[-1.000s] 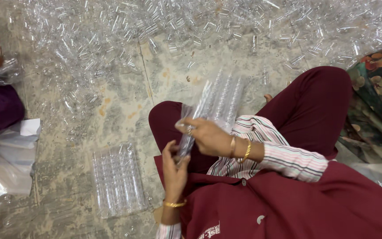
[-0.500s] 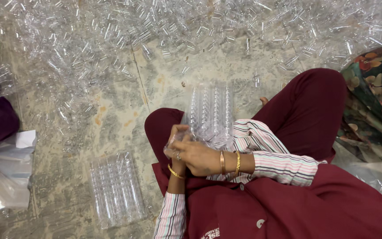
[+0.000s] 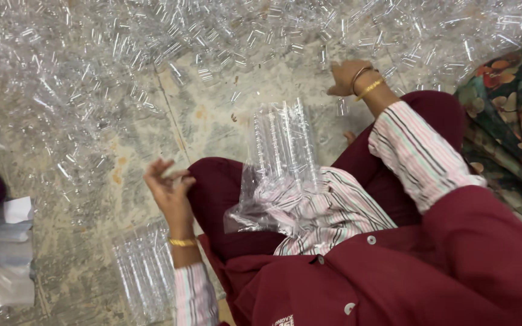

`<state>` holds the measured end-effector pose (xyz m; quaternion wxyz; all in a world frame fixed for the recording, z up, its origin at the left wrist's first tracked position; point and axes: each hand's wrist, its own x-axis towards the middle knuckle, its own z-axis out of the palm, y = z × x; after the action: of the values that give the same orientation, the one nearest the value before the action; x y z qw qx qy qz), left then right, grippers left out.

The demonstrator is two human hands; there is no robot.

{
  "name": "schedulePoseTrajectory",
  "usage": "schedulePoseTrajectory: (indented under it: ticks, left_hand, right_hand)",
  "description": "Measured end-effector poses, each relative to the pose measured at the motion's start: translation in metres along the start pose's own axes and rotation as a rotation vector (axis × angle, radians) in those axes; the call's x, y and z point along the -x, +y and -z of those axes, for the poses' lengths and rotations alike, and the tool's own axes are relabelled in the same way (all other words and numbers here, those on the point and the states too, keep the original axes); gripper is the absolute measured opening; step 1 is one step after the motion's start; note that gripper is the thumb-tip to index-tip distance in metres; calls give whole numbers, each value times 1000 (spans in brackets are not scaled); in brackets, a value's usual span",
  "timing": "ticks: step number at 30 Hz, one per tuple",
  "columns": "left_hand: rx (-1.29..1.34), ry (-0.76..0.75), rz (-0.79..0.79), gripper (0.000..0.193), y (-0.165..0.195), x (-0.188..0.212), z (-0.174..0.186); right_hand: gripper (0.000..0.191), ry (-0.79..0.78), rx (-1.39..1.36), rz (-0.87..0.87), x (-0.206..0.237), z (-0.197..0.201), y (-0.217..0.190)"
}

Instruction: The person sits on the floor and counts clear plastic tubes one at a time, gathering them into a group. They wrap the counted tubes in a clear plastic sleeve, press the wrap around the bundle, and set the wrapped bundle aside with other completed bundles.

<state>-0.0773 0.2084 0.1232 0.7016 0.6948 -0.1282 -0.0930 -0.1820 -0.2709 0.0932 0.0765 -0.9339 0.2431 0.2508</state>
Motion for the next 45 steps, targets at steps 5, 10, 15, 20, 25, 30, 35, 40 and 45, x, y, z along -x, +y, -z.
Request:
schedulePoseTrajectory:
  ticks: [5,10,15,20,25,30,35,40,45]
  left_hand:
    - [-31,72,108,63,-35,-117,-23]
    - [-102,209,295,57,-75,-200,-64]
    - [-709,38,-488,54,-97,-214,-122]
    - [-1262,-178,-403,57,-112,-182,-159]
    - [-840,-218,126,37,-93,-181,-167]
    - [593,-423,307,47,-75,-161,-194]
    - [150,-766,15,45,-70,-127,-214]
    - [228,-818,-101,75,-48,-132,-205]
    - [196,-603,-8,54,-45,-155,-212]
  right_hand:
    - [78,-286,24,-111,-25,-61,-13]
    - [57,-103,22,57,-33,-80,-36]
    - [45,308,-83,220,-23,-53,-40]
    - [44,570,-466,473,8,-25,-55]
    - [56,254,-700,376,24,-8,-79]
    - [106,199,-875,370,30,-2,-101]
    - [103,486,-1090,454,36,5,-98]
    - [69,572,-747,376,40,13,-96]
    - [76,636,-819,280,39,16,-102]
